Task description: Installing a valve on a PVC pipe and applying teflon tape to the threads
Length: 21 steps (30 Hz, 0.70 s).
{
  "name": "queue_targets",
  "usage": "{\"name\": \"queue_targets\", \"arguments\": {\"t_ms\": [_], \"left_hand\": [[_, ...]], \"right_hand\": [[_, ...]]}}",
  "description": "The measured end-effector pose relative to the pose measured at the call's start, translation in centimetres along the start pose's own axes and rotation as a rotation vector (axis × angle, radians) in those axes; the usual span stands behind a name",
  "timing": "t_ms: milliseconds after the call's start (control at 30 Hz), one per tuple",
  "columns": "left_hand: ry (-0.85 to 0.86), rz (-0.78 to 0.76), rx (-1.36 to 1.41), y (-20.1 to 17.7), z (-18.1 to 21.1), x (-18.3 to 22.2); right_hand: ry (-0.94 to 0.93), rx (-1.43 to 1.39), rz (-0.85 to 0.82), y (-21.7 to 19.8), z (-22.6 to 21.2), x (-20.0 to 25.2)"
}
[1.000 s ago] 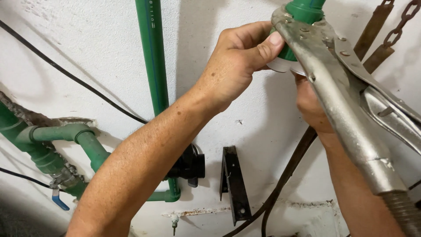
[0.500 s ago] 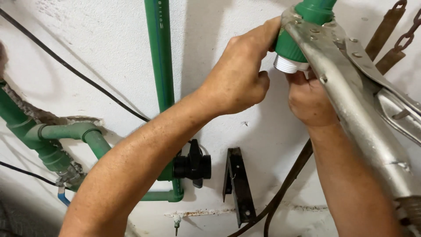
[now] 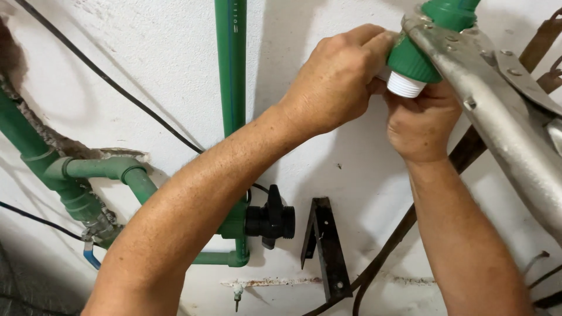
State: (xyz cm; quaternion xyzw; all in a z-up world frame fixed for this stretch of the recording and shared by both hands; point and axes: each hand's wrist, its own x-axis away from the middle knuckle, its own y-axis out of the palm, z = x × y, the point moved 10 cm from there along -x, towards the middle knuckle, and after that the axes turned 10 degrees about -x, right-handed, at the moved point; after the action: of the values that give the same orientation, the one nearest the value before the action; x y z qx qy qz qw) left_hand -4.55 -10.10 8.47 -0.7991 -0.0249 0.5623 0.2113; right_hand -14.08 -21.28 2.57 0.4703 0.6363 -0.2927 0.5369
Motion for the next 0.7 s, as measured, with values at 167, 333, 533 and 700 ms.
{"name": "queue_targets", "arguments": {"t_ms": [167,333,533,700], "left_hand": [[0.046,0.018,0.023,-0.1,-0.4,-0.2],[0.058,0.042,-0.006,-0.2,-0.3,0.3],[0.073,0.074,-0.014,-0.3,-0.4,1.0],[0.061,0.091,-0.027,-0.1,-0.6,0.8]], "right_hand": [[-0.033,-0.164,-0.092,1.6,-1.6,-0.8],[-0.044,-0.057,-0.109,1.3,-2.5,-0.8],[-0.15,-0.151,-0.433,2.6,-6.9,-1.2],[-0.02,-0.252,-0.43,2.0,-8.8,-2.1]]}}
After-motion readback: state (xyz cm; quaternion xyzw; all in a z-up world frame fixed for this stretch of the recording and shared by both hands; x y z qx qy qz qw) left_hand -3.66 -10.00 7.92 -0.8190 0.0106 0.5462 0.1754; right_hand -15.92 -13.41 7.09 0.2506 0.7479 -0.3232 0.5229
